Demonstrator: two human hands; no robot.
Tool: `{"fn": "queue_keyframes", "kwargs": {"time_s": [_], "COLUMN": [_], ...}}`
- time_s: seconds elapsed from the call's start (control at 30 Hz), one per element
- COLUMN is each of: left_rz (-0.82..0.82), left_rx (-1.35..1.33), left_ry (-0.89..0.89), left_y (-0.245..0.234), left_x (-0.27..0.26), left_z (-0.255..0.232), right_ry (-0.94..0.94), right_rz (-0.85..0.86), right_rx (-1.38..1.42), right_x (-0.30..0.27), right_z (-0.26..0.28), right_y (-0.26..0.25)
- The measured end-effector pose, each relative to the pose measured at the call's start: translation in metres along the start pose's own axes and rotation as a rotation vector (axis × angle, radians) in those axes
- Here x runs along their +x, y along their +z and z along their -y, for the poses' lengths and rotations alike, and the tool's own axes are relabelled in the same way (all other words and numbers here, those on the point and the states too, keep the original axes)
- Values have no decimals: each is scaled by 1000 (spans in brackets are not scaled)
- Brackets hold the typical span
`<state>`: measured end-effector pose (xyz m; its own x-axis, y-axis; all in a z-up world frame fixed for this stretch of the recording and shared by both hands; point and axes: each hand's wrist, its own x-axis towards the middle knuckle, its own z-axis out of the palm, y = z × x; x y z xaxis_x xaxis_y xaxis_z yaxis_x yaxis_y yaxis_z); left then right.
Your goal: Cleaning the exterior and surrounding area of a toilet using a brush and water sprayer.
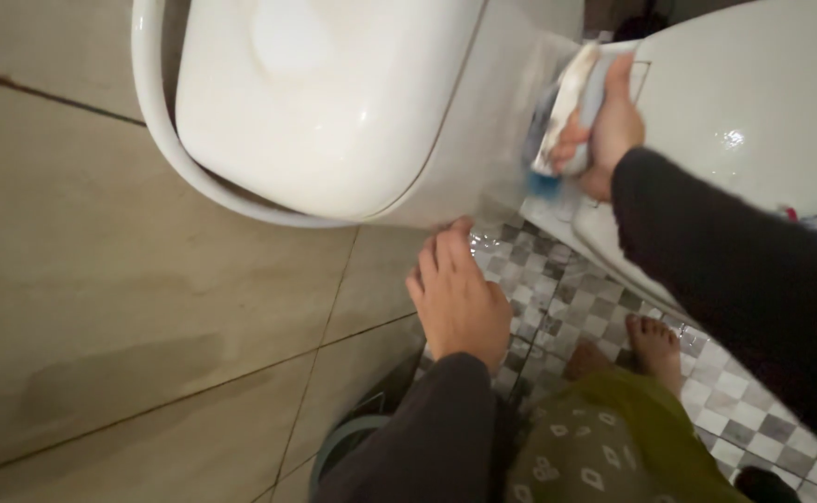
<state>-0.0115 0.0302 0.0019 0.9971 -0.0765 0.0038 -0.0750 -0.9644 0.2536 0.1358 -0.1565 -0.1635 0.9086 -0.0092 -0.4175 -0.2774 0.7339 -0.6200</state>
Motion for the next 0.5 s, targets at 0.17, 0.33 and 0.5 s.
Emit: {"fn": "queue_keyframes", "kwargs": {"time_s": [0.17,0.33,0.5], "left_rz": [-20,-30,-26], "left_rx": [25,24,15], "left_ry": [11,35,30], "left_y": [1,1,10], "left_x": [1,0,-4], "left_z": [0,4,6], "right_ry": [383,464,267], "right_rz": [-165,-200,-147], "right_rx": [165,123,75], "right_x": [-31,-56,-59], "right_z": [-34,-38,-18], "right_y": [6,19,23]}}
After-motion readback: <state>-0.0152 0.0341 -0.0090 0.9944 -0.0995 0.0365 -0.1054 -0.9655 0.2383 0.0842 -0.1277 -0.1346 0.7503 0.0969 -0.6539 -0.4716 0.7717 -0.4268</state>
